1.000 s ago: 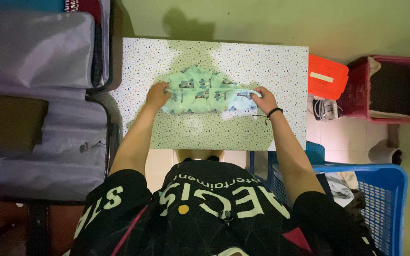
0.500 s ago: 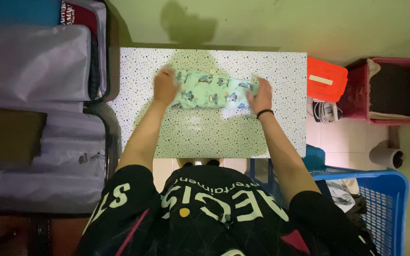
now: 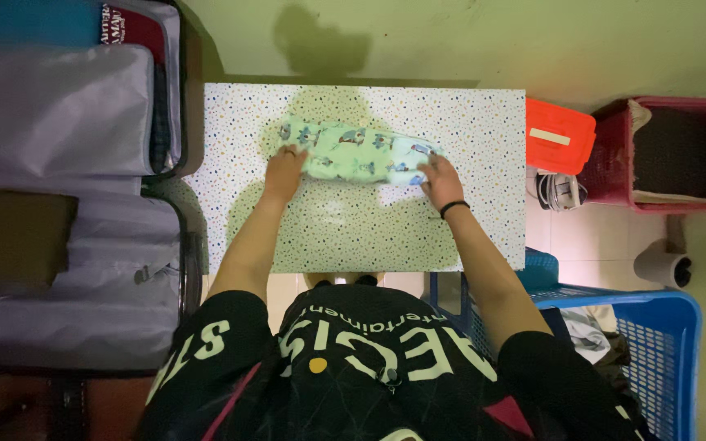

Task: The person picks up clothing items from a laundry basket, folds them on a flat surface, and places them into an open suitcase.

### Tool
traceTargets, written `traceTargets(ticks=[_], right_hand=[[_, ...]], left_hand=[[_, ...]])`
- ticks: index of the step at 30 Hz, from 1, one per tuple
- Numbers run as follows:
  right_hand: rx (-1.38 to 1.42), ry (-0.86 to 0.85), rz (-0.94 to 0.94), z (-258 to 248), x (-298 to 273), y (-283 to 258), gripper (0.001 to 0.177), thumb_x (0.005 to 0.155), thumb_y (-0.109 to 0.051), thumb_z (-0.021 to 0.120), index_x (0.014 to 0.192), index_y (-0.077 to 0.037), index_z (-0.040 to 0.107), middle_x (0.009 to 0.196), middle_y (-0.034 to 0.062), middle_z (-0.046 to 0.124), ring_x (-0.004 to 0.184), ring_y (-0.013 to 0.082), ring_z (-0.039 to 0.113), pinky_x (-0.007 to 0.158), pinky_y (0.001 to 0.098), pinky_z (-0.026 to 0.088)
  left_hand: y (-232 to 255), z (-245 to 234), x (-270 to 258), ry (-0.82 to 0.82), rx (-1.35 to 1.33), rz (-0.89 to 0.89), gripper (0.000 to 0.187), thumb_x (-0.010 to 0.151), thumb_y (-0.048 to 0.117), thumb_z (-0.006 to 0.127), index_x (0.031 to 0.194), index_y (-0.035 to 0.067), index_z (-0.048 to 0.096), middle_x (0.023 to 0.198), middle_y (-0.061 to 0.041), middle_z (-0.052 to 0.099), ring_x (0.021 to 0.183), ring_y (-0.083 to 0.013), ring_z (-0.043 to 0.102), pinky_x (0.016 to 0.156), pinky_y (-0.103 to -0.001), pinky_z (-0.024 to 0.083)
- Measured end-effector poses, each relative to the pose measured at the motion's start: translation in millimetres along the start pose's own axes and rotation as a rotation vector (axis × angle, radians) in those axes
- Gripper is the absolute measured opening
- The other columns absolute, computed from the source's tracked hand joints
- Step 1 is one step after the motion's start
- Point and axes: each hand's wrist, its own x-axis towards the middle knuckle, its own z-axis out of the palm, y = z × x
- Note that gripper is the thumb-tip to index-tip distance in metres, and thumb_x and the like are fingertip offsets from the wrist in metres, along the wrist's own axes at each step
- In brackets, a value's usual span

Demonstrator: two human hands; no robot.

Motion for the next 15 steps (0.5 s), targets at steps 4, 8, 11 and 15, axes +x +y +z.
traceTargets(ticks=[4, 8, 11, 15], right_hand=[[0.051, 0.064, 0.047, -4, 10, 9, 0.037, 0.077, -0.01, 0.08, 0.112, -0.003, 0.068, 0.115, 0.0198, 0.063, 0.107, 0.0395, 0.061, 0.093, 0.0455, 0.053], [0.046, 0.041, 0.143, -11, 11, 23, 0.03, 0.08, -0.017, 0.079, 0.104, -0.001, 0.068, 0.11, 0.0212, 0.065, 0.106, 0.0403, 0.061, 0.093, 0.0459, 0.052], [0.066, 0.076, 0.124, -21, 11, 33, 0.033, 0.081, -0.023, 0.079, 0.104, -0.001, 0.071, 0.104, 0.0218, 0.068, 0.102, 0.0403, 0.062, 0.089, 0.0459, 0.052], [0.321, -0.087, 0.341, -35, 14, 41, 0.036, 0.084, -0.03, 0.07, 0.108, -0.003, 0.071, 0.09, 0.0166, 0.07, 0.082, 0.0295, 0.068, 0.077, 0.0391, 0.054]], left_hand=[[-13, -31, 2, 0.112, -0.32, -0.093, 0.022, 0.092, 0.01, 0.072, 0.114, 0.013, 0.071, 0.114, -0.015, 0.071, 0.107, -0.036, 0.066, 0.088, -0.046, 0.054], [-21, -63, 5, 0.258, -0.653, -0.005, 0.022, 0.088, 0.011, 0.074, 0.11, 0.01, 0.072, 0.095, -0.017, 0.073, 0.084, -0.0347, 0.069, 0.074, -0.041, 0.054], [-26, -78, 4, 0.038, -0.74, -0.181, 0.022, 0.087, 0.013, 0.074, 0.108, 0.009, 0.073, 0.082, -0.016, 0.07, 0.075, -0.0296, 0.068, 0.07, -0.04, 0.053], [-27, -74, 0, 0.149, -0.946, -0.184, 0.02, 0.094, 0.017, 0.067, 0.11, 0.006, 0.071, 0.093, -0.014, 0.074, 0.085, -0.0227, 0.067, 0.079, -0.037, 0.054]])
